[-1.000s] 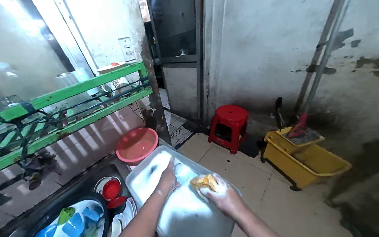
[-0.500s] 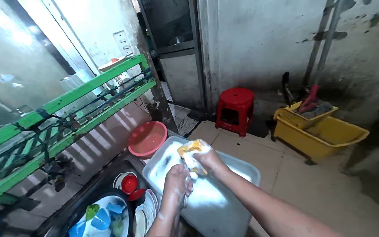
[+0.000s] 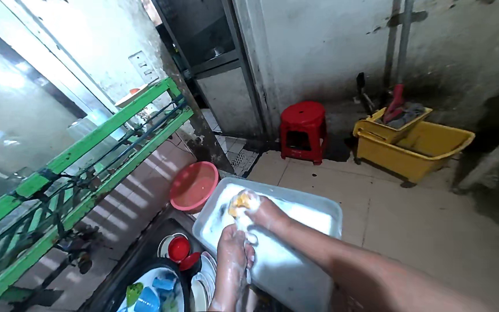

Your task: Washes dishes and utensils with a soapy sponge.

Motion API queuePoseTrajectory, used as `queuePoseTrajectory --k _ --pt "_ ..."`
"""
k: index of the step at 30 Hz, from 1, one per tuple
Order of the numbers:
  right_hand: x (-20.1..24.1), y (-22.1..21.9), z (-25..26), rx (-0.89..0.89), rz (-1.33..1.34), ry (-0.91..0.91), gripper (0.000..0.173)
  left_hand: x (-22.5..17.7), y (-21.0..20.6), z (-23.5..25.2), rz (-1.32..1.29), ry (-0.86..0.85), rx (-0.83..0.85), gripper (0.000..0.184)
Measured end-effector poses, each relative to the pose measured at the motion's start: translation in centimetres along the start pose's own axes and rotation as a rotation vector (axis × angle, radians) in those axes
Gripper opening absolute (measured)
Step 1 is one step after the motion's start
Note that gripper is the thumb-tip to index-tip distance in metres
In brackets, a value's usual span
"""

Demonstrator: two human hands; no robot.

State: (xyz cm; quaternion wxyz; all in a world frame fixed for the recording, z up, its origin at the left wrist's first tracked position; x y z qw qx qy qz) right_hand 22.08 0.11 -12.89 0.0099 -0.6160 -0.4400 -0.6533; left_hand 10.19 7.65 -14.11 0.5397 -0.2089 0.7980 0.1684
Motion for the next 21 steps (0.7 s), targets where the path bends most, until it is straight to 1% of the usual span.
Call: queuePoseTrajectory --k 1,2,4,5,6,7,8,9,10,11,12,13,14,15,16,17,18,19,21 --pt "-0.2 1.1 0.7 -0.066 0.007 0.028 0.043 0.3 0.0 -0.2 -0.038 0.008 0.011 0.02" --pt "-0.6 2.4 1.3 -0.145 0.074 0.034 0.044 0.4 -0.1 -0.3 -0.082 0.008 0.022 0.02" --pt "-1.7 4.3 2.0 -0.269 0.352 -0.004 0.05 0.2 -0.2 -0.6 -0.16 -0.011 0.04 0.019" --pt "-2.1 4.3 2.0 -0.268 0.481 -0.04 0.054 -0.1 -0.2 -0.7 -0.197 -0.03 0.058 0.019" --pt "-2.0 3.7 1.6 -0.226 0.548 -0.077 0.056 -0.3 -0.4 -0.9 -0.23 -0.046 0.083 0.019" --pt "-1.8 2.7 1.2 -0.148 0.545 -0.109 0.06 -0.5 -0.7 -1.2 -0.255 -0.054 0.114 0.021" --pt "-1.3 1.9 0.6 -0.059 0.483 -0.117 0.061 -0.6 -1.0 -1.6 -0.27 -0.055 0.144 0.021" --pt "-0.4 1.7 0.0 0.005 0.408 -0.098 0.056 -0.6 -1.3 -2.0 -0.267 -0.052 0.166 0.021" --pt "0.3 2.2 -0.5 0.009 0.359 -0.059 0.05 -0.4 -1.4 -2.2 -0.251 -0.052 0.191 0.022" --pt "0.8 3.3 -0.7 -0.061 0.37 -0.012 0.044 0.1 -1.4 -2.3 -0.221 -0.049 0.212 0.022" --pt "0.9 4.7 -0.9 -0.173 0.457 0.026 0.038 0.7 -1.4 -2.4 -0.185 -0.044 0.23 0.024" --pt "0.6 6.0 -0.9 -0.288 0.609 0.033 0.035 1.2 -1.6 -2.5 -0.158 -0.043 0.25 0.026" --pt "-0.1 6.6 -0.8 -0.373 0.789 -0.006 0.035 1.4 -1.8 -2.4 -0.151 -0.052 0.253 0.028" --pt "-0.7 6.4 -0.8 -0.416 0.945 -0.065 0.036 1.2 -2.0 -2.2 -0.153 -0.065 0.239 0.029" --pt "-1.0 5.4 -1.0 -0.41 1.039 -0.125 0.033 0.7 -2.1 -1.9 -0.151 -0.079 0.213 0.028" --pt "-0.8 4.0 -1.6 -0.351 1.047 -0.178 0.031 0.3 -2.1 -1.6 -0.128 -0.084 0.199 0.027" --pt "-0.4 2.5 -2.1 -0.28 0.98 -0.199 0.031 0.1 -2.0 -1.2 -0.072 -0.07 0.202 0.026" --pt "0.3 1.6 -2.5 -0.204 0.845 -0.192 0.032 0.1 -1.7 -0.8 0.022 -0.044 0.227 0.027" --pt "1.2 1.5 -2.8 -0.099 0.571 -0.131 0.04 0.0 -0.5 -0.3 0.236 -0.015 0.304 0.033"
Point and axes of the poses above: each hand's wrist, its own z-axis towards the middle knuckle, its own y-axis out of the back of the hand, x = y × z, the point moved 9 cm from there along z, towards the middle knuckle, and after that the axes turned 1 degree about -y, right-handed, at the moved point
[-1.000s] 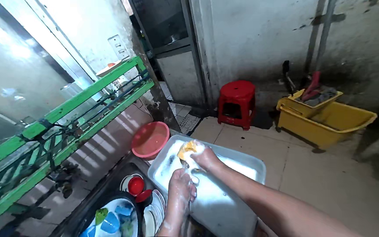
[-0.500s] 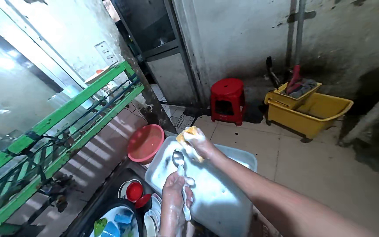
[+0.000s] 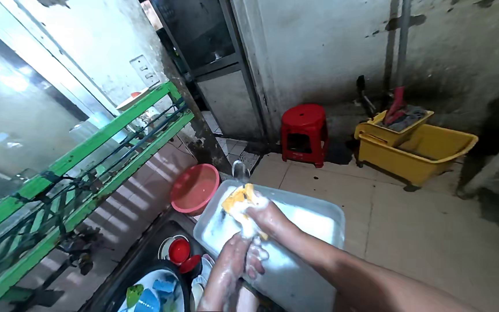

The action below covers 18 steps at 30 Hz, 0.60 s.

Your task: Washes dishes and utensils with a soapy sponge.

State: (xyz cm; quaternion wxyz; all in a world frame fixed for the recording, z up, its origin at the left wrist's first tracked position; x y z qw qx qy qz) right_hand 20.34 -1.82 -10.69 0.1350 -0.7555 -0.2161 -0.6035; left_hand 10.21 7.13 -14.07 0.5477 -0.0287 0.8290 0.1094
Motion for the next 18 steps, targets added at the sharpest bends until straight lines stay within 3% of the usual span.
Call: queuePoseTrajectory --k 4,7,10,12,15,16,18 --pt "0.3 -1.3 -0.2 0.248 -0.359 0.152 0.04 -2.4 4.7 0.2 0.034 -0.224 -0.162 0.045" --pt "-0.2 -5.2 -1.7 0.492 -0.609 0.331 0.033 -3.1 6.6 0.0 -0.148 -0.284 -0.322 0.028" --pt "-1.5 -5.9 -2.2 0.551 -0.633 0.321 0.028 -3.4 9.9 -1.7 -0.339 -0.305 -0.436 0.021" --pt "-1.9 -4.2 -2.2 0.503 -0.663 0.326 0.024 -4.3 14.7 -3.6 -0.391 -0.381 -0.555 0.022" --pt "-1.8 -0.2 -2.6 0.353 -0.835 0.603 0.013 -3.3 23.3 -7.6 0.017 -0.324 -0.806 0.026" --pt "-2.2 1.3 -2.3 0.311 -0.906 0.612 0.014 -1.9 25.6 -8.7 0.278 -0.203 -0.852 0.031" --pt "-4.0 4.1 -1.7 0.284 -1.012 0.404 0.023 2.7 28.6 -10.1 0.682 0.096 -0.79 0.035"
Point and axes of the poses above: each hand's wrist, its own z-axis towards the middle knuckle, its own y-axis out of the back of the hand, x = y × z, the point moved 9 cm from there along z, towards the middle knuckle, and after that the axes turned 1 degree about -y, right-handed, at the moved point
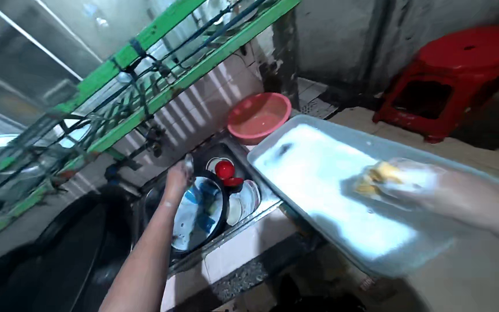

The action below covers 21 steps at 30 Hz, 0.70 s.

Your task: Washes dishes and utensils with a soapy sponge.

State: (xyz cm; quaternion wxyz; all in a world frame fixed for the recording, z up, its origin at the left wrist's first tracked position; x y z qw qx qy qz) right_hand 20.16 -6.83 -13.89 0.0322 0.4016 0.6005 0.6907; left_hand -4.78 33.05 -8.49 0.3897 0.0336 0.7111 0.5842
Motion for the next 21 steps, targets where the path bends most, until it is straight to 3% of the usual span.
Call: queuePoseTrajectory --k 2,4,6,7,10,13,16,18,21 --pt "-1.9 -0.7 -0.9 0.13 -0.076 -0.196 0.037 6.3 -2.1 -0.1 0.234 0.124 0.169 0.035" --pt "-2.2 -1.6 -1.3 0.147 -0.18 -0.335 0.035 8.6 -3.7 0.0 0.328 0.178 0.243 0.049" --pt "-2.5 -2.0 -1.7 0.056 -0.184 -0.22 0.029 4.8 -5.3 0.4 0.328 0.051 0.229 0.059" --pt "-1.7 -1.8 -2.2 0.122 -0.109 -0.3 0.032 1.2 -6.4 0.1 0.29 -0.044 0.213 0.059" --pt "-2.6 -2.5 -1.9 0.235 -0.095 -0.355 0.039 -11.7 -10.2 -2.7 0.139 -0.374 0.212 0.041" --pt "-4.2 -3.3 -1.6 0.218 -0.118 -0.35 0.036 -20.1 -17.2 -4.8 0.157 -0.473 0.469 0.035" --pt "-4.6 -3.7 -1.5 0.29 -0.129 -0.391 0.035 -20.2 -24.9 -4.5 0.578 -0.325 0.705 0.034" --pt "-4.7 -3.9 -1.4 0.313 -0.062 -0.395 0.036 -18.6 -27.0 -5.0 0.752 -0.174 0.761 0.038" --pt "-4.9 -3.6 -1.7 0.246 -0.046 -0.352 0.033 -19.0 -29.6 -7.1 0.811 -0.21 0.829 0.037"
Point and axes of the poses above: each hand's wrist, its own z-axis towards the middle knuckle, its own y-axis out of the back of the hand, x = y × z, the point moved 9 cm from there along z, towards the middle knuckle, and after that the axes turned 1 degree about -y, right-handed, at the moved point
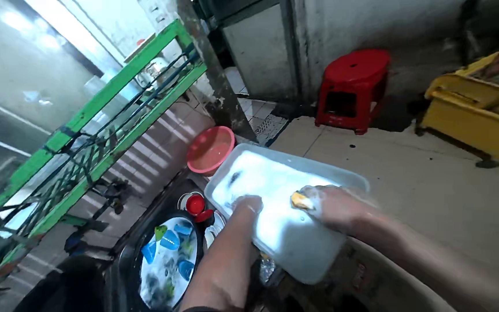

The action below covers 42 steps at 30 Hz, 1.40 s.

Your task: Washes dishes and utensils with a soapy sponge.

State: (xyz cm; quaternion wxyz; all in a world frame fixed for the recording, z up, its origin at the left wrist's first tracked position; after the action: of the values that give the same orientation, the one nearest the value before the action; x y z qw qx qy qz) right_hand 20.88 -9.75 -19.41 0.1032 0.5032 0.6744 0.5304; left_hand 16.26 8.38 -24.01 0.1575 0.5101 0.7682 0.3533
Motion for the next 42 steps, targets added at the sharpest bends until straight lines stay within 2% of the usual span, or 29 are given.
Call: queuePoseTrajectory --k 6,8,13,16,18,20,22,25,27,29,32,34,36,39,41,42 --pt "0.8 1.2 -1.6 -0.033 0.043 0.067 0.035 -7.4 -2.2 -3.5 0.117 -0.302 0.04 0.044" --pt "0.8 1.4 -1.7 -0.015 0.045 0.061 0.037 -8.1 -3.1 -5.2 0.057 -0.36 0.018 0.051" --pt "1.1 1.2 -1.8 -0.012 0.01 0.068 0.035 -8.1 -3.1 -6.1 -0.099 -0.367 -0.04 0.042" --pt "0.9 1.3 -1.6 -0.059 0.022 0.077 0.036 -10.0 -2.8 -6.1 -0.018 -0.433 -0.063 0.047" --pt "0.7 1.3 -1.5 -0.105 0.057 0.08 0.037 -11.6 -2.8 -6.3 -0.093 -0.548 -0.171 0.045" --pt "0.5 1.6 -1.3 -0.14 0.099 0.074 0.041 -12.7 -2.5 -6.4 -0.327 -0.672 -0.307 0.04" --pt "0.1 1.8 -1.2 -0.15 0.169 0.052 0.045 -13.1 -2.4 -5.9 -0.31 -0.643 -0.298 0.04" --pt "-0.6 2.3 -0.9 -0.201 0.327 0.05 0.046 -11.7 -1.5 -3.7 -0.047 -0.444 -0.228 0.039" --pt "-1.0 3.2 -1.2 -0.237 0.459 0.044 0.046 -9.3 0.2 -2.5 -0.167 -0.324 -0.256 0.045" --pt "-1.4 4.0 -1.4 -0.258 0.582 0.033 0.048 -7.2 2.1 -2.8 -0.308 -0.3 -0.286 0.05" --pt "-2.3 4.4 -0.9 -0.259 0.716 -0.01 0.052 -4.5 3.7 -4.0 -0.48 -0.221 -0.174 0.033" --pt "-3.2 4.2 -0.2 -0.224 0.84 -0.063 0.054 -2.9 4.2 -4.5 -0.704 -0.212 -0.127 0.03" --pt "-3.7 3.8 0.3 -0.191 1.082 -0.099 0.055 -2.4 5.6 -6.0 -0.777 -0.25 -0.244 0.025" --pt "-1.9 3.0 0.7 -0.159 1.446 -0.102 0.038 -3.8 7.2 -9.3 -0.396 -0.304 -0.499 0.029" --pt "0.4 4.0 0.4 -0.205 1.465 -0.09 0.038 -4.7 7.3 -11.1 -0.271 -0.359 -0.686 0.028" --pt "1.1 4.8 0.4 -0.262 1.443 -0.087 0.04 -4.4 7.4 -11.6 -0.322 -0.381 -0.764 0.027"
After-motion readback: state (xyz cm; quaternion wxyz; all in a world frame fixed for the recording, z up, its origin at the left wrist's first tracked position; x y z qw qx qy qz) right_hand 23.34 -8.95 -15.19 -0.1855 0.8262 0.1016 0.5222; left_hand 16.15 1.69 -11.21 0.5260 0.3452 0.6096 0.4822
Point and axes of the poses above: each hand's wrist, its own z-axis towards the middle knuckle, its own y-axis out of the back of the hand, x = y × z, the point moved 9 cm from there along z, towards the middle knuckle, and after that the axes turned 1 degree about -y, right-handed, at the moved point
